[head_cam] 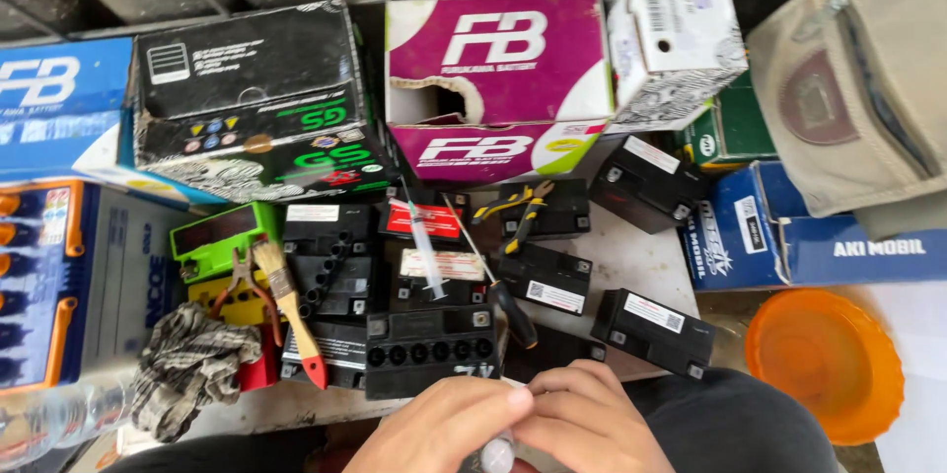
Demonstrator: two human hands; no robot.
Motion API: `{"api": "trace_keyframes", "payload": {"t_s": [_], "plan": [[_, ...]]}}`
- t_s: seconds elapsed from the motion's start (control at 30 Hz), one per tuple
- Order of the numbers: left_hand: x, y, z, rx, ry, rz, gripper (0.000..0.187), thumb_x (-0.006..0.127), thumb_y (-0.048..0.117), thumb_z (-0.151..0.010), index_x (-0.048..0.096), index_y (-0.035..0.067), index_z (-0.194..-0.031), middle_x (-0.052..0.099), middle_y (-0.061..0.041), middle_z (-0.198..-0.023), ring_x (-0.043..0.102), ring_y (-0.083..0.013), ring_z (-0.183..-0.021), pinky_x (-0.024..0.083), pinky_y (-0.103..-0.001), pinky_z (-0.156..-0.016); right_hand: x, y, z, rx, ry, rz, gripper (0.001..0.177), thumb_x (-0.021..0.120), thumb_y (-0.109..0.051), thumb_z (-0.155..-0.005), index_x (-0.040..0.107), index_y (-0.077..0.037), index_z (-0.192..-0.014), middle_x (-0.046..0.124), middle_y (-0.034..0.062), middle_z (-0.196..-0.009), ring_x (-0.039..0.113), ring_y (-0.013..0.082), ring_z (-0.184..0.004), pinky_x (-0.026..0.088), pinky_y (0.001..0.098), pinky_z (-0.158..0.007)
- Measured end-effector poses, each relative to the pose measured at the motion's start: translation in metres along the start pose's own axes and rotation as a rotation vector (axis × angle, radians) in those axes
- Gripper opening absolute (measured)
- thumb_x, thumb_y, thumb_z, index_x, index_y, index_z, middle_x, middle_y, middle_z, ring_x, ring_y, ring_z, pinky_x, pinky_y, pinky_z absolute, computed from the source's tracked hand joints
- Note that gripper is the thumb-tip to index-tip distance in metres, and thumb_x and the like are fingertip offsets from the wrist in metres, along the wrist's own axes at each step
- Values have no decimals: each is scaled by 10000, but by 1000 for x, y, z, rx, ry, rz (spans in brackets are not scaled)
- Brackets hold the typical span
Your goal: Refilling battery cells with liquid using a syringe in a workshop setting
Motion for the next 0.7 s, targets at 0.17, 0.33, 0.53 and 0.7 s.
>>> {"api": "trace_keyframes", "payload": {"t_s": [0.17,0.33,0.53,0.7], "plan": [[-35,4,9,22,-20,24,425,468,358,-1094,583,69,-1384,730,-94,-1327,740,-265,-1211,582,-373,-1020,18,-17,-24,-35,-109,25,301,510,-280,-1056,742,-127,-939,744,-8,-928,675,212,-911,454,361,-803],[-64,2,21,-80,296,179,566,852,58,-818,629,164,-1328,879,-71,-1114,887,-134,-989,686,-255,-907,17,-13,-43,-178,-339,-26,442,376,-389,-1125,709,-100,-1159,693,79,-1093,655,256,-1001,468,401,-868],[-90,-10,13,92,388,46,804,864,124,-881,377,169,-1520,833,-120,-1159,872,-140,-998,698,-272,-967,-5,43,-61,130,97,-85,284,669,-201,-935,690,-59,-1179,749,56,-939,691,228,-976,563,364,-940],[-85,-27,0,130,305,-128,743,816,173,-950,351,187,-1529,798,-40,-1243,844,-139,-1090,652,-303,-1003,29,75,-45,217,41,-473,649,540,-490,-1014,507,4,-1434,584,174,-1357,593,251,-1227,501,380,-1057]]}}
Point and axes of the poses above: each hand's wrist, its own z-axis away from the middle knuckle, its own x-axis out of the palm, y = z × x, the point moved 8 cm from there along -z, towards the middle knuckle
